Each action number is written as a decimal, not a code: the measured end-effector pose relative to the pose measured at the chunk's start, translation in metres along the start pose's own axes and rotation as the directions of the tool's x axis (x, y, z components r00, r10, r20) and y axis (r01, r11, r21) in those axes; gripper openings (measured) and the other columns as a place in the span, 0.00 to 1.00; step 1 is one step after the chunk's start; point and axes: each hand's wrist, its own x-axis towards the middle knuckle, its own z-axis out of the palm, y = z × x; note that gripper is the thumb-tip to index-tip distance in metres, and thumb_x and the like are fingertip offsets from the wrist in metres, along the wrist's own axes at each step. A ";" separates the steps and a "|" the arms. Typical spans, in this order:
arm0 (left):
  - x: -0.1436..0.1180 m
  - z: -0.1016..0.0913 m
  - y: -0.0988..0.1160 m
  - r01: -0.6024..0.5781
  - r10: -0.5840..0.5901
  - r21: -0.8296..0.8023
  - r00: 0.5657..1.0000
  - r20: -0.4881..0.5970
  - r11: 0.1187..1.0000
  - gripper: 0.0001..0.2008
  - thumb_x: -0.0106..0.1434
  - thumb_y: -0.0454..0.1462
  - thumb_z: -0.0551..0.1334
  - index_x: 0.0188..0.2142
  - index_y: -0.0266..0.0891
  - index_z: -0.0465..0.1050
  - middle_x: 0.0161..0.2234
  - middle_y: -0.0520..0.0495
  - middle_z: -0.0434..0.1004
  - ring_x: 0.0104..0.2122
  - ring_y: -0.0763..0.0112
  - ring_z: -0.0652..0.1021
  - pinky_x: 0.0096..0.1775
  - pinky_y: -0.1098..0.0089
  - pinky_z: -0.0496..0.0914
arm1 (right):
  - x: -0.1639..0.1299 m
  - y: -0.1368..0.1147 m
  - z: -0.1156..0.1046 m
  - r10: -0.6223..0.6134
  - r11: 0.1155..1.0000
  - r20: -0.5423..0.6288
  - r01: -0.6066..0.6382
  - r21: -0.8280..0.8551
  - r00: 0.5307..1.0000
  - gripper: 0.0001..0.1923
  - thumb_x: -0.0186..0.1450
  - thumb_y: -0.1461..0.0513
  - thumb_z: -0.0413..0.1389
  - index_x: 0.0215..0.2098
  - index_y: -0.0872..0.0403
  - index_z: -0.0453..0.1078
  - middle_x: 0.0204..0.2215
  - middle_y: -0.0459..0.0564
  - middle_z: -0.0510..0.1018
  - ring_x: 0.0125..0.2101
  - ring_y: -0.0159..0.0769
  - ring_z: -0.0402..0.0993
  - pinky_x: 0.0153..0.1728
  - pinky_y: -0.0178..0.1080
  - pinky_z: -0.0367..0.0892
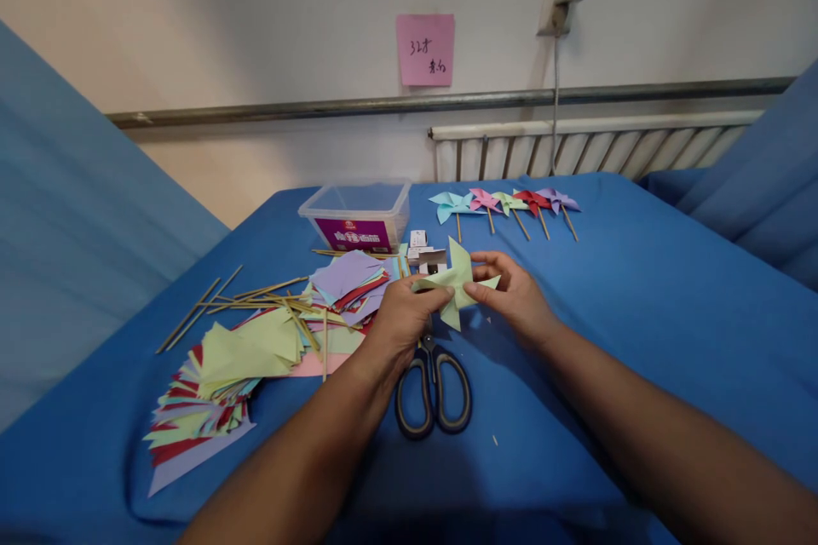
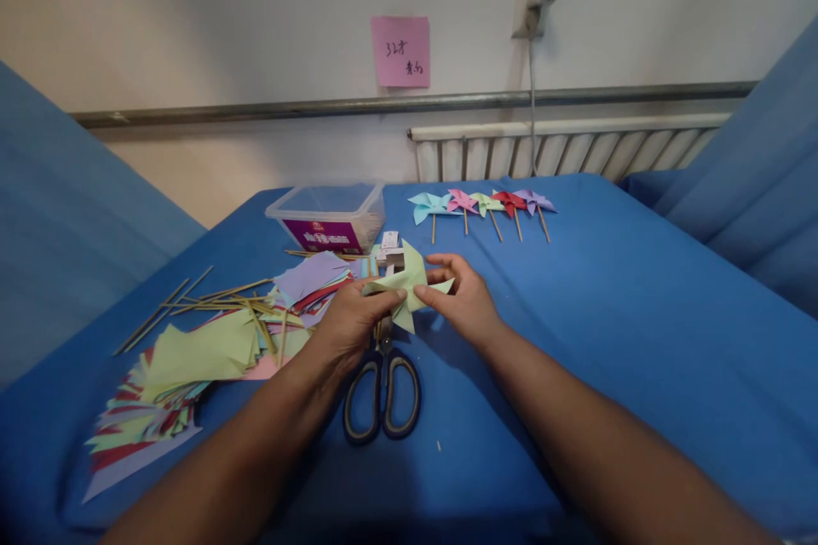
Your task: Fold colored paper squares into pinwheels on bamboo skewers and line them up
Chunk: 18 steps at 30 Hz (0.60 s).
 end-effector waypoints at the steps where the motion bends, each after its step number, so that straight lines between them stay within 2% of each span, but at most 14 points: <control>1: 0.000 0.000 0.000 -0.004 0.004 0.021 1.000 -0.011 1.000 0.14 0.42 0.36 0.71 0.31 0.34 0.79 0.22 0.48 0.76 0.20 0.72 0.73 0.24 0.72 0.66 | -0.001 -0.001 0.000 0.018 1.000 0.006 -0.018 -0.006 1.000 0.24 0.52 0.57 0.65 0.44 0.52 0.65 0.32 0.47 0.77 0.29 0.35 0.76 0.35 0.41 0.71; 4: 0.000 0.001 -0.002 -0.028 0.031 0.078 0.999 -0.039 0.997 0.13 0.41 0.36 0.72 0.29 0.34 0.78 0.22 0.49 0.75 0.19 0.73 0.71 0.24 0.72 0.65 | -0.002 -0.002 0.001 0.029 0.999 0.001 -0.029 -0.032 1.000 0.22 0.51 0.58 0.65 0.41 0.53 0.66 0.29 0.45 0.78 0.27 0.35 0.75 0.33 0.40 0.71; 10: 0.002 0.001 -0.003 -0.119 0.134 0.218 0.989 -0.055 0.969 0.10 0.42 0.37 0.71 0.24 0.34 0.77 0.19 0.51 0.72 0.19 0.75 0.69 0.23 0.74 0.61 | 0.000 0.002 0.004 0.023 0.999 0.003 -0.023 -0.044 1.000 0.20 0.49 0.60 0.65 0.38 0.53 0.67 0.30 0.46 0.80 0.29 0.35 0.77 0.35 0.40 0.72; 18: 0.006 -0.002 -0.007 -0.111 0.119 0.284 0.993 -0.010 0.952 0.13 0.44 0.39 0.70 0.30 0.34 0.78 0.24 0.48 0.76 0.22 0.71 0.72 0.26 0.72 0.65 | 0.002 0.008 0.005 0.002 0.999 -0.013 -0.003 -0.054 1.000 0.19 0.49 0.60 0.64 0.37 0.52 0.66 0.29 0.46 0.80 0.29 0.36 0.76 0.34 0.40 0.72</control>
